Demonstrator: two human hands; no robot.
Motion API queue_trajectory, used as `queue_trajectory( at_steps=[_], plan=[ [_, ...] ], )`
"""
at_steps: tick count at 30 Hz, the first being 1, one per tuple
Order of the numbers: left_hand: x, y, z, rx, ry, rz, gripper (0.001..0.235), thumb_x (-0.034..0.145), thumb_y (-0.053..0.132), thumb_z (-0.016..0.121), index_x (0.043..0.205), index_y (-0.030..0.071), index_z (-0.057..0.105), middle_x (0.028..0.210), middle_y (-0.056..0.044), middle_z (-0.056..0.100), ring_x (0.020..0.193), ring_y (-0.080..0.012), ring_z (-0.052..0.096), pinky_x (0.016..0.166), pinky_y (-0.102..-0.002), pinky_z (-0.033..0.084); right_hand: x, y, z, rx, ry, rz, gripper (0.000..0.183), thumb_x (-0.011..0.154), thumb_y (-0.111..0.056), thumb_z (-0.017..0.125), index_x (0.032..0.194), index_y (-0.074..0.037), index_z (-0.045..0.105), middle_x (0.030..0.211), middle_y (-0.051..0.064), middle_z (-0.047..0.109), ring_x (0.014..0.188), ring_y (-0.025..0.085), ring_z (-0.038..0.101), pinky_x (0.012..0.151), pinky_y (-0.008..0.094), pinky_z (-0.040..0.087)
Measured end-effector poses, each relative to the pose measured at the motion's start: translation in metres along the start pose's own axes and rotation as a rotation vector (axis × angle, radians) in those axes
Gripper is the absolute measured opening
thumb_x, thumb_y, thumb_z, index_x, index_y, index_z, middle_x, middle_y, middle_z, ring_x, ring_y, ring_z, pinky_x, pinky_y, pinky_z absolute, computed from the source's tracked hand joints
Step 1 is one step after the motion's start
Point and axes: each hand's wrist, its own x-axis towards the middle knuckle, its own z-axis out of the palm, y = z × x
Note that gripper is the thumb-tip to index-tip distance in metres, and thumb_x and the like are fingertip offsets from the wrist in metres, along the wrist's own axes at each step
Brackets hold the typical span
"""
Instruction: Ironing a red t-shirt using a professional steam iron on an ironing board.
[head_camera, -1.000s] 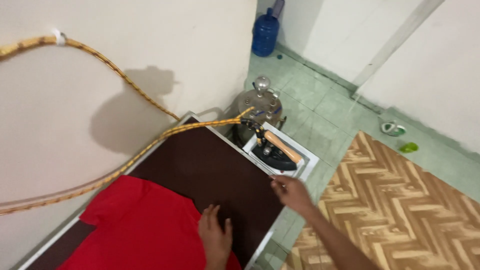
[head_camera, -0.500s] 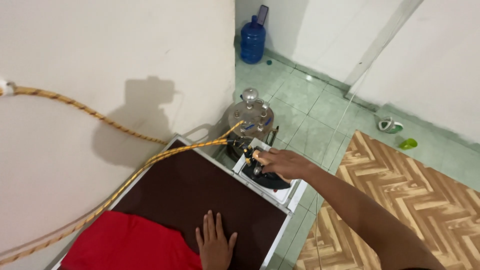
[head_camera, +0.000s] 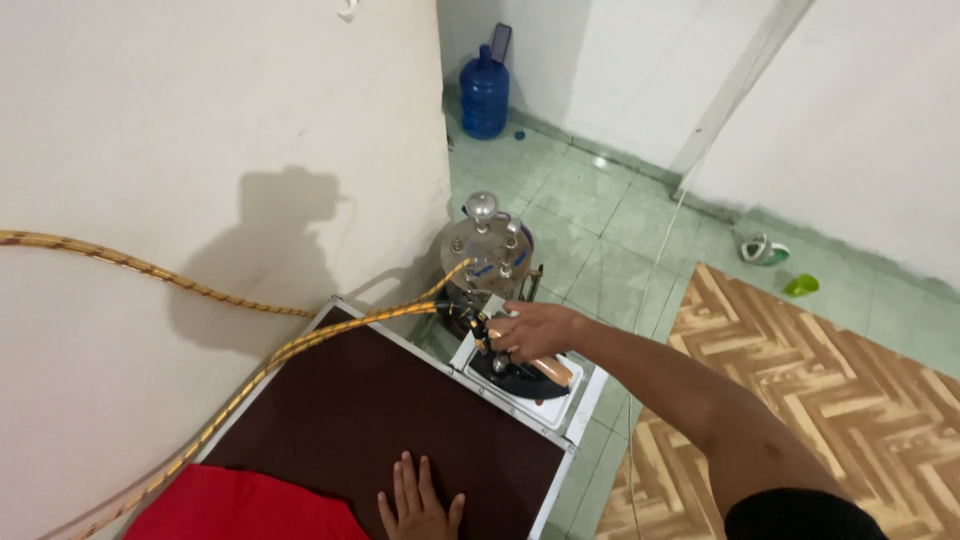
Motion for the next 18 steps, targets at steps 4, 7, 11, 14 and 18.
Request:
queue_trajectory(
  at_steps=[4, 7, 11, 14, 18],
  plan=[
    [0.003, 0.000, -0.008, -0.040, -0.139, -0.049, 0.097, 0.077, 0.074, 0.058, 0.154, 0.021, 0.033, 0.170, -0.006, 0.022, 0.156, -0.0248, 0.023, 0.120, -0.061, 0.022, 0.004, 0.002, -0.011, 0.041, -0.134, -0.007, 0.023, 0.076, -0.014, 0.081, 0.094, -0.028, 0.077, 0.139, -0.008, 0.060, 0.147, 0.021, 0.034, 0.119, 0.052, 0.027],
    [0.009, -0.001, -0.018, -0.212, -0.181, -0.074, 0.096, 0.078, 0.068, 0.069, 0.154, 0.021, 0.033, 0.171, -0.007, 0.017, 0.156, -0.0275, 0.019, 0.118, -0.066, 0.018, 0.005, 0.008, -0.016, 0.120, 0.042, 0.043, 0.014, 0.078, -0.017, 0.079, 0.068, -0.024, 0.073, 0.114, -0.009, 0.064, 0.126, 0.019, 0.046, 0.119, 0.056, 0.029],
    [0.021, 0.007, -0.080, -0.508, -0.129, -0.065, 0.068, 0.089, 0.036, 0.071, 0.147, 0.013, 0.045, 0.161, -0.015, 0.032, 0.148, -0.0356, 0.033, 0.115, -0.065, 0.025, 0.007, 0.009, -0.042, 0.017, 0.209, -0.001, 0.010, 0.076, -0.022, 0.076, 0.083, -0.028, 0.074, 0.105, -0.006, 0.065, 0.123, 0.022, 0.048, 0.119, 0.056, 0.021],
    [-0.004, 0.002, -0.113, -0.626, -0.038, -0.048, 0.066, 0.089, 0.026, 0.074, 0.145, 0.006, 0.047, 0.160, -0.018, 0.034, 0.149, -0.0365, 0.033, 0.118, -0.059, 0.024, 0.018, -0.004, -0.075, 0.039, 0.290, -0.057, 0.016, 0.071, -0.016, 0.077, 0.082, -0.027, 0.071, 0.093, -0.006, 0.063, 0.112, 0.022, 0.053, 0.118, 0.056, 0.022],
    [-0.051, -0.014, -0.126, -0.592, -0.020, -0.097, 0.084, 0.090, 0.031, 0.077, 0.153, -0.001, 0.034, 0.164, -0.023, 0.026, 0.150, -0.0393, 0.029, 0.118, -0.059, 0.024, 0.041, -0.027, -0.108, 0.100, 0.405, -0.116, 0.013, 0.070, -0.023, 0.077, 0.076, -0.023, 0.065, 0.085, -0.002, 0.058, 0.096, 0.022, 0.058, 0.112, 0.056, 0.032]
  ],
)
